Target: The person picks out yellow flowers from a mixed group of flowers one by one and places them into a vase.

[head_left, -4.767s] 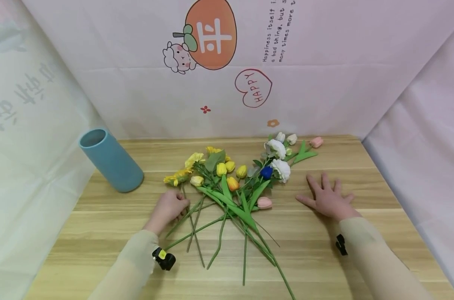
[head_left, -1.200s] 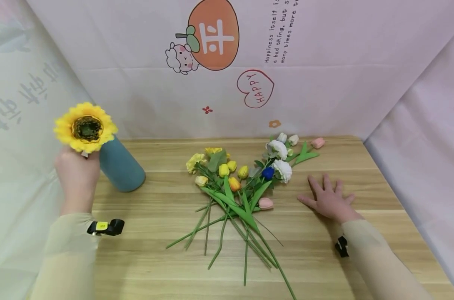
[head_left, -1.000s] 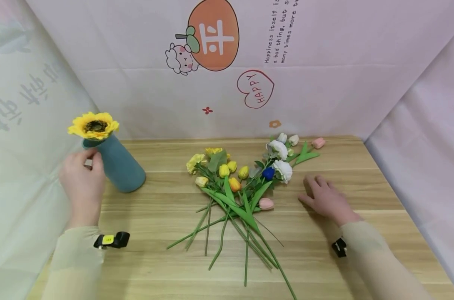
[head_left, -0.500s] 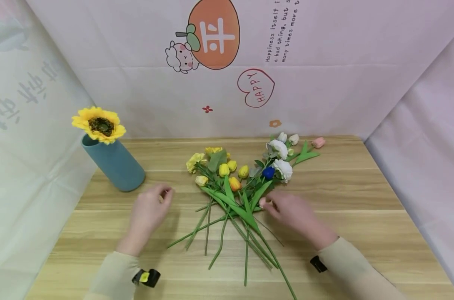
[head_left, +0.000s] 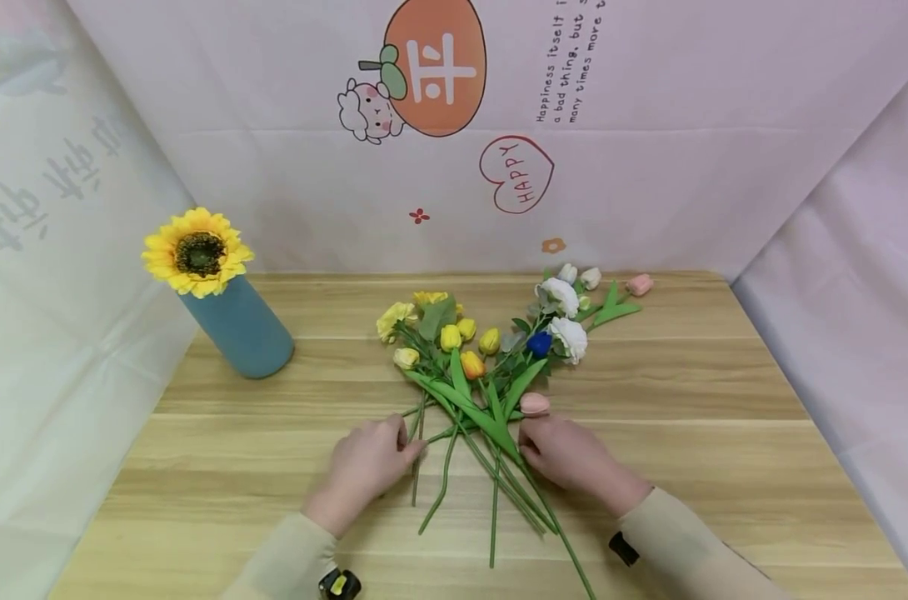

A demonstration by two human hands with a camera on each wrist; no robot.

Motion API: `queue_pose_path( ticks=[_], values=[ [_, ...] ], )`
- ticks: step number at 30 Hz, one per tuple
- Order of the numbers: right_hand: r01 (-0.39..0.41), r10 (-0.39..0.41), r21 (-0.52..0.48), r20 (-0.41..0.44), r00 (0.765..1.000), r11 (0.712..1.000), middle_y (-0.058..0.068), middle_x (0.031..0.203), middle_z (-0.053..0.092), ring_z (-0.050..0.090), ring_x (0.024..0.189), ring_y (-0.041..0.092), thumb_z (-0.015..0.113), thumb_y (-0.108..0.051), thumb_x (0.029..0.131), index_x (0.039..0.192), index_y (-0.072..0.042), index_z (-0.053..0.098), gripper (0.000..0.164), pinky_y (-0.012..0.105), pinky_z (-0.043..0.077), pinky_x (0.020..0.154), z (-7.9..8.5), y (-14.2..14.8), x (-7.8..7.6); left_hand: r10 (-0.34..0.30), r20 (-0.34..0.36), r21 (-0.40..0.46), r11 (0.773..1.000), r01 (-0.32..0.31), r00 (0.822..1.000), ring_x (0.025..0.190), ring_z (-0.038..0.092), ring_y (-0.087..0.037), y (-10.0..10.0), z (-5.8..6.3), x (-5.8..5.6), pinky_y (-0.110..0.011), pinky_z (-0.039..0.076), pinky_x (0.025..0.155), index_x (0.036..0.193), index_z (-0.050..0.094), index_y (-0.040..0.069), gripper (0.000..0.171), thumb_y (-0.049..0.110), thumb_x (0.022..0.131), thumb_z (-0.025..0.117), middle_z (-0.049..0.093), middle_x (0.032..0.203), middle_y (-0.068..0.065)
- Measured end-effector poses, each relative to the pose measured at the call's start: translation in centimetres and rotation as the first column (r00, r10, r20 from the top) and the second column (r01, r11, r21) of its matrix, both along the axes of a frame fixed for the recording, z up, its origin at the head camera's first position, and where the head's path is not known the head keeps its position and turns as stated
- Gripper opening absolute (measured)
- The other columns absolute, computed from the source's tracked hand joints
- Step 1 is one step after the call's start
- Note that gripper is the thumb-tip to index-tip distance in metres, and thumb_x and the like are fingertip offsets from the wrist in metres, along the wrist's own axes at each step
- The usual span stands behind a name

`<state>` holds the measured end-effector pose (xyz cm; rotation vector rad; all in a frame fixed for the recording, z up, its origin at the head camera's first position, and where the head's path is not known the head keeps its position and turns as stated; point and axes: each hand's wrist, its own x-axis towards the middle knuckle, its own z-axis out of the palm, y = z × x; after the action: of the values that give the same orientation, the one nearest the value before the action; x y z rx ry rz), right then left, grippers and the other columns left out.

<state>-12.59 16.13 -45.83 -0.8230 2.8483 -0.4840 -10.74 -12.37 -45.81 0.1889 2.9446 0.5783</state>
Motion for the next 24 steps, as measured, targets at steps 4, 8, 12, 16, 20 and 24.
queue_pose_path(
  ticks=[4,8,12,16,20,24],
  values=[
    [0.037,-0.036,-0.016,0.048,0.998,0.999,-0.011,0.066,0.051,0.047,0.055,0.007,0.065,-0.019,0.088,0.076,-0.022,0.056,0.015,0.031,0.043,0.049,-0.1,-0.3,0.1,-0.002,0.012,-0.031,1.0,0.002,1.0,0.046,0.045,-0.015,0.2,-0.6,0.1,-0.032,0.036,0.039,0.072,0.047,0.019,0.035,0.044,0.088,0.066,0.048,0.055,0.003],
    [0.048,-0.044,-0.042,0.085,0.995,0.998,-0.012,0.065,0.05,0.045,0.054,0.007,0.064,-0.021,0.088,0.078,-0.023,0.056,0.013,0.03,0.041,0.048,0.1,-0.5,0.3,0.0,-0.019,-0.018,1.0,-0.001,1.0,0.045,0.044,-0.014,0.0,-0.9,0.0,-0.032,0.036,0.038,0.071,0.049,0.018,0.026,0.028,0.091,0.062,0.047,0.054,0.003],
    [0.032,-0.027,-0.057,0.092,0.995,0.998,-0.012,0.064,0.049,0.045,0.053,0.007,0.065,-0.024,0.087,0.077,-0.024,0.054,0.015,0.029,0.041,0.047,0.3,-0.6,0.5,0.007,-0.043,0.014,1.0,-0.006,0.999,0.045,0.046,-0.013,-0.5,-0.6,-0.3,-0.031,0.039,0.04,0.072,0.053,0.015,0.02,0.017,0.09,0.061,0.05,0.056,0.002],
    [-0.009,0.013,-0.036,0.111,0.994,0.999,-0.011,0.062,0.048,0.045,0.053,0.008,0.067,-0.028,0.087,0.073,-0.024,0.05,0.023,0.03,0.04,0.048,0.2,-0.7,0.7,0.031,-0.046,0.046,0.999,-0.029,0.998,0.047,0.047,-0.012,-1.2,-0.3,-0.5,-0.03,0.042,0.043,0.073,0.057,0.013,0.016,0.013,0.089,0.06,0.052,0.059,0.002],
    [-0.037,0.039,-0.018,0.098,0.994,0.999,-0.01,0.061,0.046,0.044,0.054,0.008,0.067,-0.026,0.087,0.071,-0.022,0.048,0.025,0.029,0.04,0.049,-0.2,-0.9,0.9,0.048,-0.076,0.066,0.997,-0.043,0.996,0.047,0.046,-0.012,-1.9,0.0,-0.6,-0.03,0.041,0.043,0.072,0.058,0.013,0.017,0.013,0.089,0.06,0.052,0.058,0.002],
    [-0.013,0.015,-0.03,0.083,0.996,0.999,-0.01,0.06,0.046,0.043,0.053,0.008,0.065,-0.022,0.084,0.07,-0.021,0.049,0.021,0.029,0.039,0.048,-0.4,-0.9,0.9,0.066,-0.093,0.086,0.995,-0.058,0.993,0.048,0.046,-0.013,-2.6,0.4,-0.8,-0.03,0.041,0.044,0.073,0.059,0.012,0.018,0.016,0.091,0.062,0.053,0.06,0.002]
  ],
)
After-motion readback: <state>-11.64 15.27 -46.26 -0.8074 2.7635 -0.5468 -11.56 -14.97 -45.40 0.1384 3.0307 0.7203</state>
